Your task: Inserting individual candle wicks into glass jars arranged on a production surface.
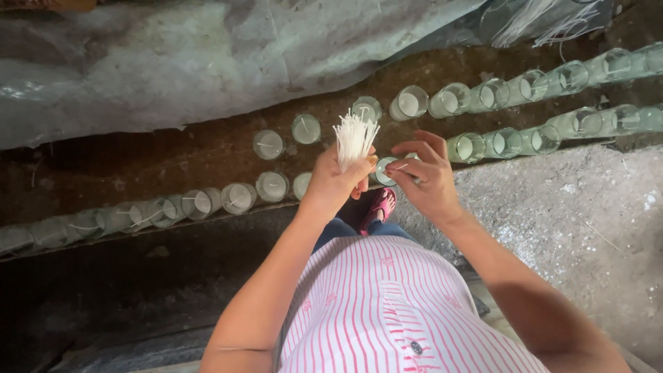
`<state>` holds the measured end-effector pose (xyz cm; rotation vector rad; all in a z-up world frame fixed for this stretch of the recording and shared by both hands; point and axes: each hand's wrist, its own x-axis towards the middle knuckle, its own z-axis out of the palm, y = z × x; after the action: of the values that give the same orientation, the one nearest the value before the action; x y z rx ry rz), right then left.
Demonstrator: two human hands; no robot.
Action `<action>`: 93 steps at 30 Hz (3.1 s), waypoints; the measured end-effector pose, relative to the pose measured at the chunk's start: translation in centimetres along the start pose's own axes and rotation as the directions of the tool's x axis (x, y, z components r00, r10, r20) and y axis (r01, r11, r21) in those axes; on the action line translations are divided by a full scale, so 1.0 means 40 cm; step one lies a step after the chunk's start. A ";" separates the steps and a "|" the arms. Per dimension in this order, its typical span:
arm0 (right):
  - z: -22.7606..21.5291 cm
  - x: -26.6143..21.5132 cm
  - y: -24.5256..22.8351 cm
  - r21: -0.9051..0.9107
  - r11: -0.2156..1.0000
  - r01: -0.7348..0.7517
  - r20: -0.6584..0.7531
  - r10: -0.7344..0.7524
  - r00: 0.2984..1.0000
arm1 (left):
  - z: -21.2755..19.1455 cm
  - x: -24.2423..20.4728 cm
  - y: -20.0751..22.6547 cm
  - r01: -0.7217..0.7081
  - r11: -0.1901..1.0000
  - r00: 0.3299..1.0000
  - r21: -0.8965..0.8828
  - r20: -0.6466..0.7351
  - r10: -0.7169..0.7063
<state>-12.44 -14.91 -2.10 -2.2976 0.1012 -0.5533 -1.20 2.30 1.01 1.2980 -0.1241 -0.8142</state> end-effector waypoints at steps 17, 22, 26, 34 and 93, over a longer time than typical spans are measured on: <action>-0.127 0.065 -0.104 0.175 0.927 -0.333 0.126 0.314 0.941 | 0.051 -0.025 0.063 0.012 1.000 0.984 0.019 0.178 -0.016; -0.126 0.056 -0.101 0.415 0.814 -0.406 0.077 0.413 0.907 | 0.094 -0.011 0.022 -0.016 1.000 0.969 0.001 0.248 0.015; -0.138 0.031 -0.085 0.482 0.792 -0.374 0.000 0.427 0.904 | 0.114 -0.015 0.030 -0.006 0.999 0.962 -0.035 0.273 0.015; -0.221 0.019 -0.091 0.357 0.836 -0.416 0.010 0.442 0.897 | 0.126 -0.010 -0.002 0.042 0.999 0.959 -0.004 0.282 -0.039; -0.313 -0.013 -0.053 0.472 0.784 -0.403 0.082 0.416 0.906 | 0.242 -0.029 -0.030 0.105 0.994 0.948 0.007 0.302 -0.103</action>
<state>-18.34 -21.59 6.95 -1.7075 0.4216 -0.3301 -7.56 -4.80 3.31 1.1713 -0.2973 -1.1011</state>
